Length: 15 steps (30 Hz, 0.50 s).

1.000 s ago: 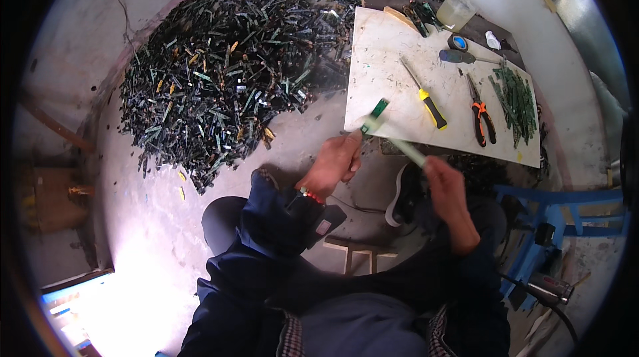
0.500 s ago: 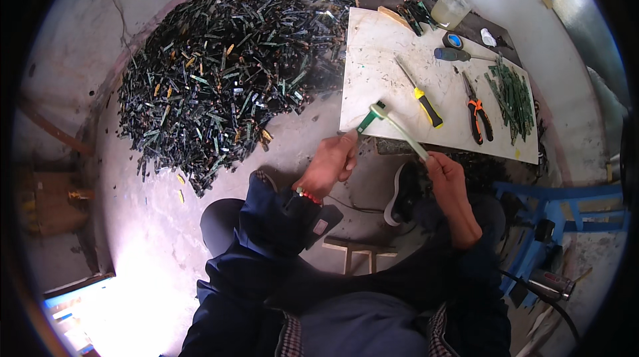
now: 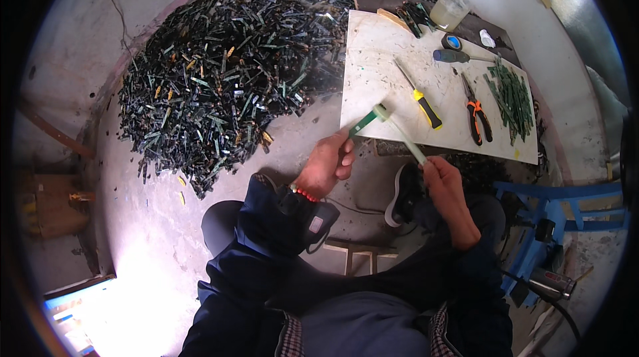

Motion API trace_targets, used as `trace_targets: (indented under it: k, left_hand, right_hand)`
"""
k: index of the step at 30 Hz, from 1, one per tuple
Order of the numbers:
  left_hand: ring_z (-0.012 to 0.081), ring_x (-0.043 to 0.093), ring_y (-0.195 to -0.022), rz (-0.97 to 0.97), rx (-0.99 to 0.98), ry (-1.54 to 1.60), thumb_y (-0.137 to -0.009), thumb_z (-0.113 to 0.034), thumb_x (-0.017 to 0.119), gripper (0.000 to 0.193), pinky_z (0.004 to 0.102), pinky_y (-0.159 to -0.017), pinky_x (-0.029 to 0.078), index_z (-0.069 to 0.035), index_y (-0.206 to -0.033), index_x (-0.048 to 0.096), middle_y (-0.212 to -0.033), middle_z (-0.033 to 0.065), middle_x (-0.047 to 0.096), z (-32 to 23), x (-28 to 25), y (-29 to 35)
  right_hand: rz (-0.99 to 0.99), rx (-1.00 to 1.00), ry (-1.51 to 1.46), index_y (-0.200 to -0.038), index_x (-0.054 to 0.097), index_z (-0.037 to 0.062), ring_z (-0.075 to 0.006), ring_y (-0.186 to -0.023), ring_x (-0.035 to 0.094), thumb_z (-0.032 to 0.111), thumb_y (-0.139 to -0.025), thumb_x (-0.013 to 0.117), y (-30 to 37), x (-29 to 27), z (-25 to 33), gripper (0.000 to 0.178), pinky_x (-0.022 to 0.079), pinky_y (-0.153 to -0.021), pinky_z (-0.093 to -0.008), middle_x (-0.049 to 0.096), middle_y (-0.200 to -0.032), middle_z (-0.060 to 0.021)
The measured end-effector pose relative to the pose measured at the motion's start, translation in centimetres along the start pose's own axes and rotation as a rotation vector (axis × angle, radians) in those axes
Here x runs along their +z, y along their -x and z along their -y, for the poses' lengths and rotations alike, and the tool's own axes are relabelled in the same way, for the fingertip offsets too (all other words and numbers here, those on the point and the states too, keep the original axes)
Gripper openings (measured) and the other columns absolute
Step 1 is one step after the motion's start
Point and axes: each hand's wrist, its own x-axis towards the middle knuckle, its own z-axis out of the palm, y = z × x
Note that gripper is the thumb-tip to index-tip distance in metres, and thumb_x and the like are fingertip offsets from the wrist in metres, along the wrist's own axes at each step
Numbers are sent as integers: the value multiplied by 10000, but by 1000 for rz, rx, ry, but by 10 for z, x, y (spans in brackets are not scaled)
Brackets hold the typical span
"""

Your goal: The person disassembles small green circuit boards using pliers and a screwdriver. They remove components from the boards and place the processed pieces on the table, while a large pile of similar debris accumulates on the floor.

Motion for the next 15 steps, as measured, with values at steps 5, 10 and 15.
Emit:
trace_targets:
  k: [5, 10, 15]
  left_hand:
    - [82, 296, -472, -9, 8, 72, -1000, -384, 461, 330, 240, -434, 240, -139, -779, 446, -597, -30, 370, 0, 3, 1]
    - [82, 303, -472, -7, 9, 79, -995, -366, 478, 331, 240, -436, 239, -128, -768, 450, -591, -28, 370, -1, 3, 2]
    - [87, 311, -470, -73, 41, -31, -989, -352, 500, 329, 244, -429, 244, -118, -761, 457, -585, -18, 379, 1, 6, 0]
  right_hand:
    - [96, -179, 179, -985, 584, 16, -125, -600, 471, 187, -980, 542, 17, 15, 3, 176, 419, -564, -305, 497, -652, -85]
    - [-20, -159, 183, -984, 597, 15, -150, -605, 488, 205, -972, 563, 7, 5, -6, 193, 425, -571, -320, 516, -670, -113]
    - [-89, -163, 264, -1022, 628, 26, -146, -582, 480, 222, -977, 569, 13, 17, -5, 209, 428, -558, -323, 524, -651, -114]
